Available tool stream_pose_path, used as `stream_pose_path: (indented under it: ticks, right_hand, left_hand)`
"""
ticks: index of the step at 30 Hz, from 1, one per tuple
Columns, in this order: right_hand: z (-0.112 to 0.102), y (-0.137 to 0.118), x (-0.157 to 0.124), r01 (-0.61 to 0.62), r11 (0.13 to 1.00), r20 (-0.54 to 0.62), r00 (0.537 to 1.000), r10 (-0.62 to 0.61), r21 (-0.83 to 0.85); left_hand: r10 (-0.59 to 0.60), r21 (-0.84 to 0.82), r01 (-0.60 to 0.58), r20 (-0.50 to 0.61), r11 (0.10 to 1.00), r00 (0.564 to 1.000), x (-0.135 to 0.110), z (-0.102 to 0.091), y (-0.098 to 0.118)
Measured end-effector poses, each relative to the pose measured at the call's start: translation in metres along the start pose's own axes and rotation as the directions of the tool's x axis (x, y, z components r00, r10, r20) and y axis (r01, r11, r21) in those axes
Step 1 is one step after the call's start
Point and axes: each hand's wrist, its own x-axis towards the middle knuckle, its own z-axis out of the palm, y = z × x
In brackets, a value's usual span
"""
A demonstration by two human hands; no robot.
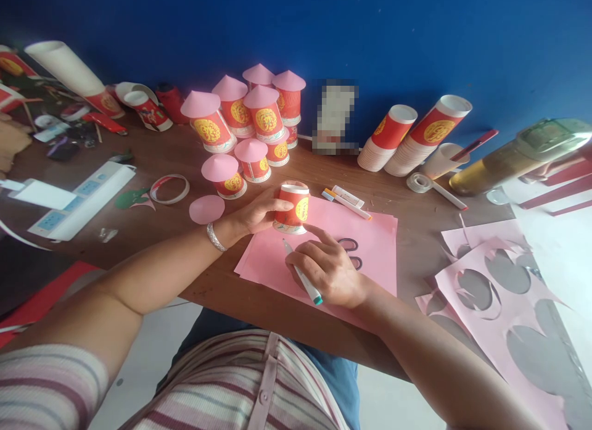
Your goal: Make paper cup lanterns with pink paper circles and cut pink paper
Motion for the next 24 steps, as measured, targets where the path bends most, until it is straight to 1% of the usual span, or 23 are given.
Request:
stream_pose_path:
  ticks: [4, 10, 13, 16, 20, 24]
  right_hand:
    - [0.0020, -0.0015, 0.0006, -0.001, 1.000, -0.003, 1.000, 0.002, 0.022]
    - [0.0045, -0.0018, -0.0004, 0.009, 1.000, -0.008, 1.000, -0.009, 0.020]
    - [0.0033, -0.0013, -0.0005, 0.012, 1.000, 0.004, 1.000, -0.012, 0.012]
    - [0.0018, -0.0014, 0.0002, 0.006, 1.000, 0.011, 1.000, -0.006, 0.018]
    - [0.0024, -0.0017, 0.0003, 0.014, 0.999, 0.007, 1.000, -0.014, 0.033]
    - [0.0067, -0.0011, -0.0026, 0.023, 0.998, -0.010, 1.000, -0.022, 0.053]
  left_hand:
    - [-0.015, -0.025, 0.015, 0.002, 1.000, 1.000, -0.0003, 0.0001, 0.0002]
    - [-0.048, -0.091, 0.042, -0.059, 0.995, 0.997, 0.0001, -0.0030, -0.0019]
    - [-0.039, -0.097, 0.034, -0.050, 0.995, 0.998, 0.0011, -0.0046, -0.0032]
    - [-0.019, -0.081, 0.017, -0.017, 0.997, 1.000, 0.0013, -0.0043, -0.0029]
    - [-0.030, -0.022, 0.032, 0.054, 0.999, 0.998, -0.0005, -0.0012, -0.0003]
    - [-0.026, 0.073, 0.023, 0.039, 0.997, 0.999, -0.0020, 0.0011, -0.0002]
